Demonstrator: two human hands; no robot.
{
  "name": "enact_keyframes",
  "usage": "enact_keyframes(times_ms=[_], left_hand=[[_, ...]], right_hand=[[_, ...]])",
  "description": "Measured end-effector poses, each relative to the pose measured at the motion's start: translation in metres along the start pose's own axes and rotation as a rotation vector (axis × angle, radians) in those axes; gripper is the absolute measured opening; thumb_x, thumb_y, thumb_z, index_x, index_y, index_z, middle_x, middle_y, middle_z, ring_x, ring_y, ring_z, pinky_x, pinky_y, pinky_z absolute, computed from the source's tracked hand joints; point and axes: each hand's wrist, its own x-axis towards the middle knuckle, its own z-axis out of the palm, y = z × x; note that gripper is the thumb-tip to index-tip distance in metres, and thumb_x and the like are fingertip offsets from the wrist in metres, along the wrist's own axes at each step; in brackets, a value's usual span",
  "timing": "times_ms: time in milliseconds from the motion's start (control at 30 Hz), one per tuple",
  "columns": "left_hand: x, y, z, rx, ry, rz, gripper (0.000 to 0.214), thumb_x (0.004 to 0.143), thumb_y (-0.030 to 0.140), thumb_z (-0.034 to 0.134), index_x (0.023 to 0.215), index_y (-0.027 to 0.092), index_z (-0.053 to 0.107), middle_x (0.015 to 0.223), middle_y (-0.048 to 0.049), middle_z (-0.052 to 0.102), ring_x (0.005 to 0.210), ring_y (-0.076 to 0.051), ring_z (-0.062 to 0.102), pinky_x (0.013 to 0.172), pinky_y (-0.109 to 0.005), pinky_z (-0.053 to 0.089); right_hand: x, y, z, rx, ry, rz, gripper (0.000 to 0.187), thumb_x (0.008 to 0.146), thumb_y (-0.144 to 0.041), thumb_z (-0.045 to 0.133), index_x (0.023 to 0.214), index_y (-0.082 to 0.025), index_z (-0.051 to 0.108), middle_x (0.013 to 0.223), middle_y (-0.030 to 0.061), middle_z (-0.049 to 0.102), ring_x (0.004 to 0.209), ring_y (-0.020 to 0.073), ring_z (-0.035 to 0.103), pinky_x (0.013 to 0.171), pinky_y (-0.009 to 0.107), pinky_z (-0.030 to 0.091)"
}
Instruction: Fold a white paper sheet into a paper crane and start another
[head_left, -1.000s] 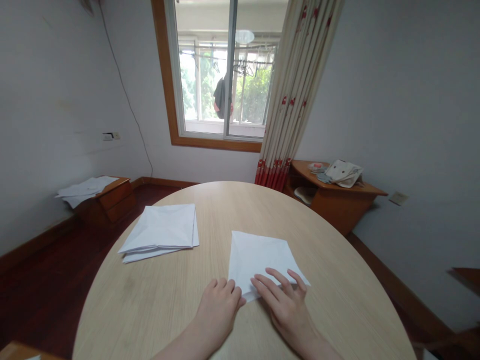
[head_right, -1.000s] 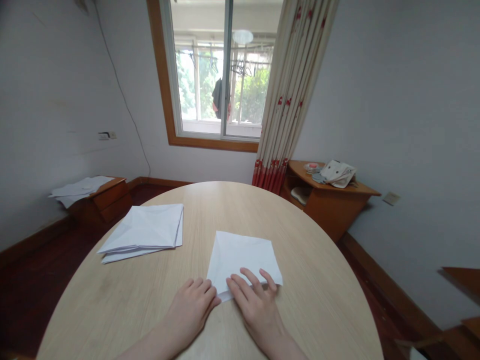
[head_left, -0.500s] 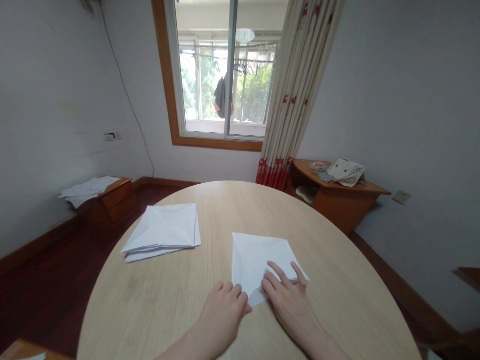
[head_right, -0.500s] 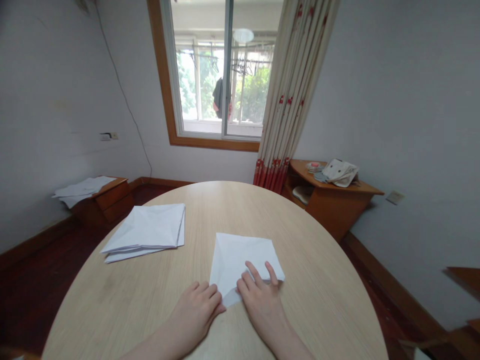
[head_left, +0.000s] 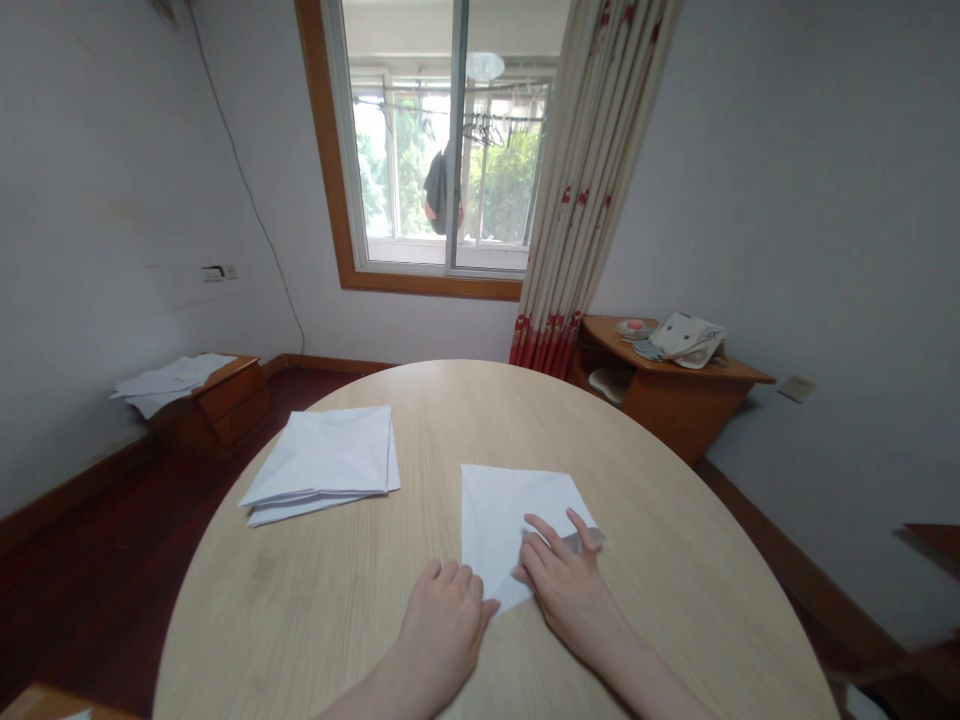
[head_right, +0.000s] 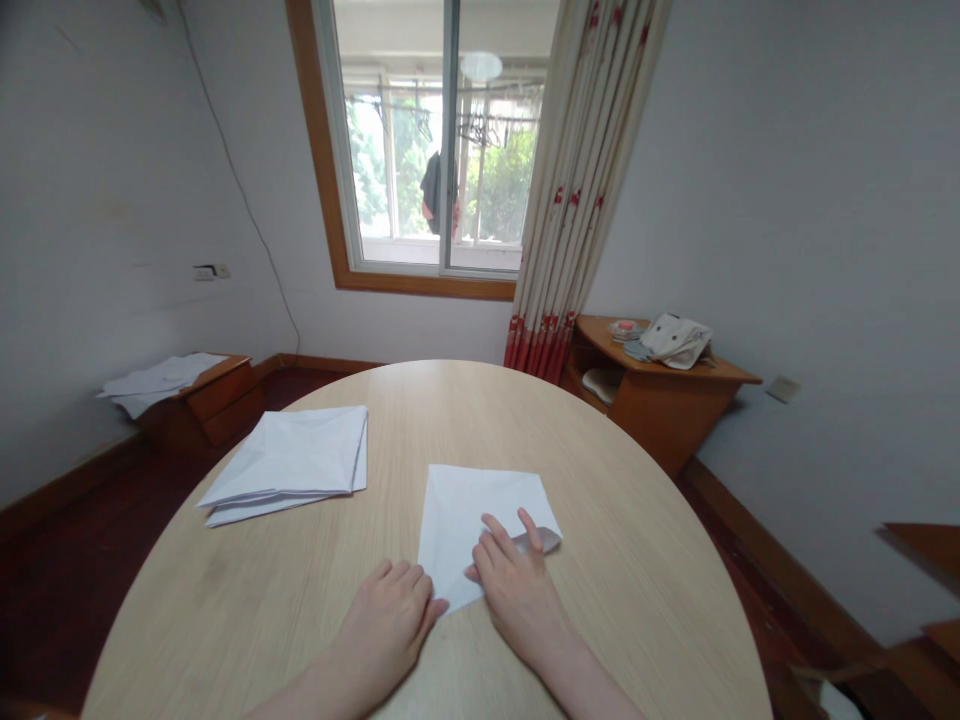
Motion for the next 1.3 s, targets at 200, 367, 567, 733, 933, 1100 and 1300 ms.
enact_keyframes(times_ms=[200,367,567,733,933,1100,1300], left_hand=[[-0.002,0.0,0.003,-0.019,0.023,-0.014,0.018,0.093,0.02,0.049,0.085,0.014,0.064,0.086,-0.0081,0.067,0.083,-0.025,0.062,0.076,-0.038,0.043],[-0.005,-0.001,0.007,-0.049,0.073,0.026,0.017,0.091,0.02,0.051,0.081,0.015,0.063,0.082,-0.0064,0.067,0.08,-0.024,0.061,0.076,-0.037,0.042],[-0.007,-0.002,0.009,-0.109,0.086,0.13,0.018,0.09,0.022,0.051,0.077,0.016,0.062,0.078,-0.0046,0.066,0.077,-0.022,0.06,0.078,-0.037,0.041],[-0.005,-0.007,-0.003,-0.111,0.101,0.098,0.012,0.09,0.024,0.052,0.086,0.016,0.06,0.089,-0.006,0.064,0.086,-0.025,0.058,0.079,-0.04,0.043],[-0.002,-0.02,0.004,-0.13,0.202,0.209,0.039,0.093,0.035,0.05,0.124,0.014,0.049,0.134,-0.0127,0.05,0.125,-0.028,0.043,0.105,-0.044,0.03],[-0.002,-0.021,0.025,-0.122,0.198,0.25,0.05,0.099,0.041,0.034,0.139,0.012,0.039,0.143,-0.0136,0.042,0.134,-0.026,0.035,0.112,-0.044,0.023],[-0.004,-0.017,0.017,-0.163,0.154,0.22,0.057,0.095,0.049,0.041,0.137,0.011,0.041,0.142,-0.0139,0.044,0.13,-0.026,0.04,0.113,-0.042,0.022]], right_hand=[[0.002,-0.001,-0.004,-0.021,-0.011,-0.017,0.016,0.092,-0.023,0.048,0.078,-0.019,0.055,0.085,0.0035,0.066,0.113,0.0219,0.054,0.11,0.049,0.003],[0.001,-0.003,-0.002,-0.009,-0.015,-0.039,0.012,0.09,-0.025,0.052,0.08,-0.018,0.055,0.088,0.0041,0.066,0.114,0.0227,0.052,0.11,0.05,0.001],[0.0,-0.002,-0.002,0.055,-0.03,-0.067,0.01,0.088,-0.023,0.055,0.079,-0.02,0.053,0.087,0.0011,0.065,0.116,0.0222,0.05,0.111,0.049,-0.003],[0.001,-0.001,-0.003,0.074,-0.041,-0.079,0.01,0.088,-0.022,0.055,0.079,-0.02,0.052,0.086,0.0001,0.064,0.117,0.0222,0.05,0.11,0.049,-0.004],[0.0,0.003,-0.007,0.15,-0.036,-0.115,0.009,0.085,-0.013,0.051,0.084,-0.021,0.054,0.097,0.0015,0.066,0.117,0.0214,0.049,0.112,0.046,-0.003],[0.001,0.009,-0.007,0.151,0.005,-0.13,0.019,0.082,-0.008,0.048,0.092,-0.02,0.057,0.106,0.0017,0.067,0.117,0.0214,0.049,0.114,0.042,0.003],[0.002,0.012,-0.005,0.171,0.099,-0.104,0.016,0.09,-0.014,0.046,0.099,-0.019,0.059,0.106,0.0015,0.068,0.118,0.0211,0.048,0.113,0.041,0.015]])
